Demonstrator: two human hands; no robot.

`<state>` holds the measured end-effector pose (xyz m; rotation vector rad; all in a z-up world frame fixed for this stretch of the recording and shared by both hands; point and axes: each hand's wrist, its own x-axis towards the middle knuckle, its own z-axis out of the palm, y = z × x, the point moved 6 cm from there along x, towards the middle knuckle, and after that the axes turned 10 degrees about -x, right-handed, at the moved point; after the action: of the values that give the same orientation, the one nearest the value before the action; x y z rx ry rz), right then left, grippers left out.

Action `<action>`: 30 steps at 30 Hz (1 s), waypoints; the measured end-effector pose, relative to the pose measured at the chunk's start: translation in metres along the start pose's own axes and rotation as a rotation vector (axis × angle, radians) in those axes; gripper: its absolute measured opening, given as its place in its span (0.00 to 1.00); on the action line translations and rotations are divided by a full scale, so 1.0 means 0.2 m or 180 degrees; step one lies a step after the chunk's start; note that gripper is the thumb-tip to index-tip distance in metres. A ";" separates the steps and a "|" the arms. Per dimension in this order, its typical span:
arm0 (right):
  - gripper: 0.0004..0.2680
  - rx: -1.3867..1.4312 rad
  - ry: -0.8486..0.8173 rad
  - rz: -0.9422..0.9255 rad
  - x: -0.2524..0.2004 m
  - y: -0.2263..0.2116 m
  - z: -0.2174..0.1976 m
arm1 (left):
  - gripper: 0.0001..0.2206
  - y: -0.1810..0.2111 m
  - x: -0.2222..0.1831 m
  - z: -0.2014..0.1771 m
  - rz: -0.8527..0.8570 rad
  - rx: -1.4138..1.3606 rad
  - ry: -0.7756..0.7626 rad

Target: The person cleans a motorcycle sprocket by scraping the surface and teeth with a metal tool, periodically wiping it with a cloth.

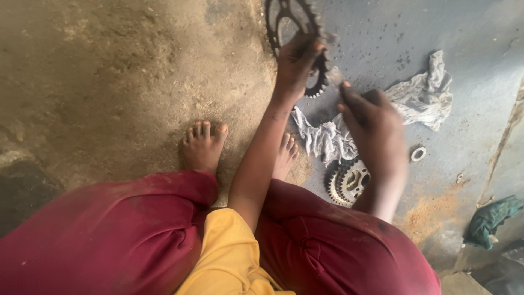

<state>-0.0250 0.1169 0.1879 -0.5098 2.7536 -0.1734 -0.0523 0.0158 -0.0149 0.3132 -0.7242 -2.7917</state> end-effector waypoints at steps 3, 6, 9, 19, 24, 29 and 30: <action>0.12 0.0044 0.0621 -0.0012 -0.01 0.00 0.26 | 0.13 0.02 0.03 -0.01 0.0053 -0.0184 0.0017; 0.14 0.0589 0.1574 0.0124 -0.03 0.05 0.48 | 0.15 0.04 0.03 -0.05 -0.0022 0.0170 0.0170; 0.13 0.1251 0.2254 0.0323 -0.12 0.13 0.50 | 0.16 0.04 0.00 -0.02 -0.0043 0.0395 0.0179; 0.09 -0.0208 0.0621 0.0180 -0.06 -0.11 -0.01 | 0.16 -0.08 -0.02 0.02 -0.0107 0.0058 -0.0307; 0.09 -0.0282 0.0479 -0.0076 -0.03 0.00 0.00 | 0.15 -0.09 -0.01 0.00 -0.0235 0.0004 -0.0209; 0.13 0.0837 0.1406 0.0238 0.02 0.02 0.47 | 0.17 -0.04 0.01 -0.09 -0.0078 0.0540 0.0046; 0.14 0.0350 0.1852 0.0016 -0.03 -0.01 0.45 | 0.15 -0.04 0.03 -0.03 0.0411 0.0579 -0.0225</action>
<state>0.0116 0.1118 0.1047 -0.4809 3.2777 -0.5457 -0.0578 0.0175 -0.0249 0.1931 -0.9813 -2.6319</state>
